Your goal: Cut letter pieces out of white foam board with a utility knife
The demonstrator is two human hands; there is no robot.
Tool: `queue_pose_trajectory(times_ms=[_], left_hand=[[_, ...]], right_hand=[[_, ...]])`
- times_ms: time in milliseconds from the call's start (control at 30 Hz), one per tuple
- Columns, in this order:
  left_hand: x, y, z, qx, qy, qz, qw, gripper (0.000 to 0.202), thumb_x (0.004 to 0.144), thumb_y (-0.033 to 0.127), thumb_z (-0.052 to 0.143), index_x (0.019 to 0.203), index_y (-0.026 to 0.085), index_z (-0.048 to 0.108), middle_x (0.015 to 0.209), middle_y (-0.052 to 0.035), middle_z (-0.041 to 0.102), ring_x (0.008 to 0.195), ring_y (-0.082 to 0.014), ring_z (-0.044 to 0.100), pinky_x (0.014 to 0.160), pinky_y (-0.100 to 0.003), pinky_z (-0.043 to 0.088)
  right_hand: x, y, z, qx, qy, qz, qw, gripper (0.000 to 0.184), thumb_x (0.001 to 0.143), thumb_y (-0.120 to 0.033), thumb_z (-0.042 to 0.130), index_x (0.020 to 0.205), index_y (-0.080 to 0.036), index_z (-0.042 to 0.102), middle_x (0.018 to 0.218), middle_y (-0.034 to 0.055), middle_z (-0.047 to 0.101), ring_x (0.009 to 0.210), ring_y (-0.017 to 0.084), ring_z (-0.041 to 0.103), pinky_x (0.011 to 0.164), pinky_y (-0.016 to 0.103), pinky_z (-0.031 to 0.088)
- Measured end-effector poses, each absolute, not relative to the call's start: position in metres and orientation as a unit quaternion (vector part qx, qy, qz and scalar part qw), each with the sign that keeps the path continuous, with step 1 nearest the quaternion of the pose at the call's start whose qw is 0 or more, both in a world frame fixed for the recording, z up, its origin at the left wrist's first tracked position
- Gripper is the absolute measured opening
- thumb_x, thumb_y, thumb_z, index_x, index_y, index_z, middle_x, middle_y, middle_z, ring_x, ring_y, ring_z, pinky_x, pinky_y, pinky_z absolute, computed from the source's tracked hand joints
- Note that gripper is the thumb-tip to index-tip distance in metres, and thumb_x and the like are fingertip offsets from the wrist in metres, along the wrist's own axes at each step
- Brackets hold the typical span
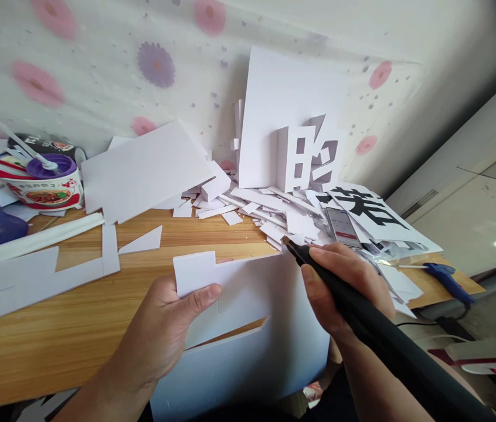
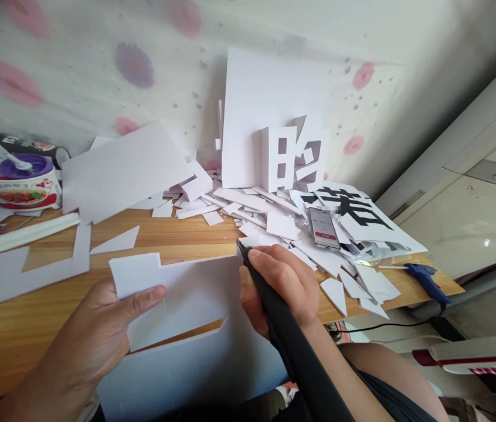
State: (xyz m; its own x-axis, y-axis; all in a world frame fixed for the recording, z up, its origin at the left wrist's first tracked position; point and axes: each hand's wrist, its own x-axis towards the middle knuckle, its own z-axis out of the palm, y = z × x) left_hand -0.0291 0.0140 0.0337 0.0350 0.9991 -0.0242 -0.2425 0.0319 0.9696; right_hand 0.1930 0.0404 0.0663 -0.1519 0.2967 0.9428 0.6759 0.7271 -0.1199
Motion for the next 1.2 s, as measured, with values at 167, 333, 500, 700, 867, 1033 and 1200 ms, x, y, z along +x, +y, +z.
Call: queue_pose_trajectory(times_ms=[167, 333, 500, 700, 867, 1033, 1200], left_hand=[[-0.0287, 0.0159, 0.0314, 0.446, 0.439, 0.530, 0.572, 0.034, 0.081, 0.038, 0.073, 0.114, 0.040, 0.069, 0.119, 0.0066, 0.071, 0.115, -0.0272, 0.062, 0.104, -0.040, 0.046], [-0.0277, 0.0154, 0.0315, 0.452, 0.439, 0.525, 0.573, 0.032, 0.082, 0.038, 0.071, 0.114, 0.041, 0.068, 0.120, 0.0088, 0.070, 0.117, -0.0263, 0.061, 0.105, -0.038, 0.045], [-0.0286, 0.0166, 0.0290, 0.453, 0.443, 0.522, 0.571, 0.034, 0.081, 0.039, 0.072, 0.116, 0.040, 0.068, 0.121, 0.0072, 0.070, 0.117, -0.0278, 0.061, 0.104, -0.038, 0.046], [-0.0291, 0.0174, 0.0263, 0.446, 0.456, 0.525, 0.563, 0.039, 0.079, 0.040, 0.074, 0.117, 0.034, 0.068, 0.120, 0.0026, 0.071, 0.115, -0.0301, 0.062, 0.102, -0.042, 0.047], [-0.0284, 0.0175, 0.0276, 0.437, 0.451, 0.520, 0.579, 0.036, 0.081, 0.039, 0.072, 0.116, 0.040, 0.068, 0.122, 0.0072, 0.069, 0.117, -0.0272, 0.061, 0.101, -0.036, 0.048], [-0.0288, 0.0173, 0.0262, 0.442, 0.439, 0.514, 0.589, 0.038, 0.083, 0.039, 0.071, 0.120, 0.041, 0.065, 0.125, 0.0083, 0.068, 0.120, -0.0279, 0.059, 0.104, -0.038, 0.046], [-0.0289, 0.0155, 0.0276, 0.443, 0.445, 0.512, 0.586, 0.038, 0.083, 0.039, 0.071, 0.119, 0.044, 0.065, 0.126, 0.0106, 0.067, 0.122, -0.0255, 0.057, 0.104, -0.035, 0.046]], right_hand=[[0.1951, 0.0416, 0.0632, -0.321, -0.737, -0.179, 0.567, 0.031, 0.075, -0.005, 0.068, 0.102, -0.020, 0.065, 0.079, 0.0028, 0.066, 0.064, 0.016, 0.065, 0.053, 0.026, 0.053], [0.1956, 0.0419, 0.0608, -0.327, -0.738, -0.163, 0.568, 0.032, 0.076, -0.007, 0.067, 0.104, -0.022, 0.065, 0.081, 0.0032, 0.066, 0.066, 0.017, 0.066, 0.054, 0.028, 0.054], [0.1955, 0.0449, 0.0584, -0.310, -0.738, -0.151, 0.580, 0.032, 0.076, -0.006, 0.065, 0.104, -0.021, 0.065, 0.082, 0.0040, 0.067, 0.067, 0.017, 0.066, 0.055, 0.028, 0.054], [0.1938, 0.0442, 0.0585, -0.326, -0.731, -0.140, 0.583, 0.032, 0.076, -0.004, 0.065, 0.102, -0.022, 0.065, 0.083, 0.0045, 0.067, 0.068, 0.017, 0.067, 0.056, 0.028, 0.055], [0.1936, 0.0417, 0.0582, -0.330, -0.731, -0.128, 0.583, 0.031, 0.076, -0.005, 0.065, 0.101, -0.022, 0.065, 0.083, 0.0044, 0.069, 0.066, 0.017, 0.067, 0.055, 0.028, 0.055], [0.1933, 0.0415, 0.0574, -0.332, -0.731, -0.096, 0.588, 0.032, 0.075, -0.006, 0.065, 0.103, -0.022, 0.064, 0.086, 0.0051, 0.071, 0.068, 0.017, 0.068, 0.058, 0.029, 0.057], [0.1943, 0.0410, 0.0582, -0.331, -0.735, -0.091, 0.584, 0.031, 0.074, -0.006, 0.065, 0.101, -0.020, 0.064, 0.085, 0.0046, 0.071, 0.068, 0.016, 0.068, 0.059, 0.027, 0.056]])
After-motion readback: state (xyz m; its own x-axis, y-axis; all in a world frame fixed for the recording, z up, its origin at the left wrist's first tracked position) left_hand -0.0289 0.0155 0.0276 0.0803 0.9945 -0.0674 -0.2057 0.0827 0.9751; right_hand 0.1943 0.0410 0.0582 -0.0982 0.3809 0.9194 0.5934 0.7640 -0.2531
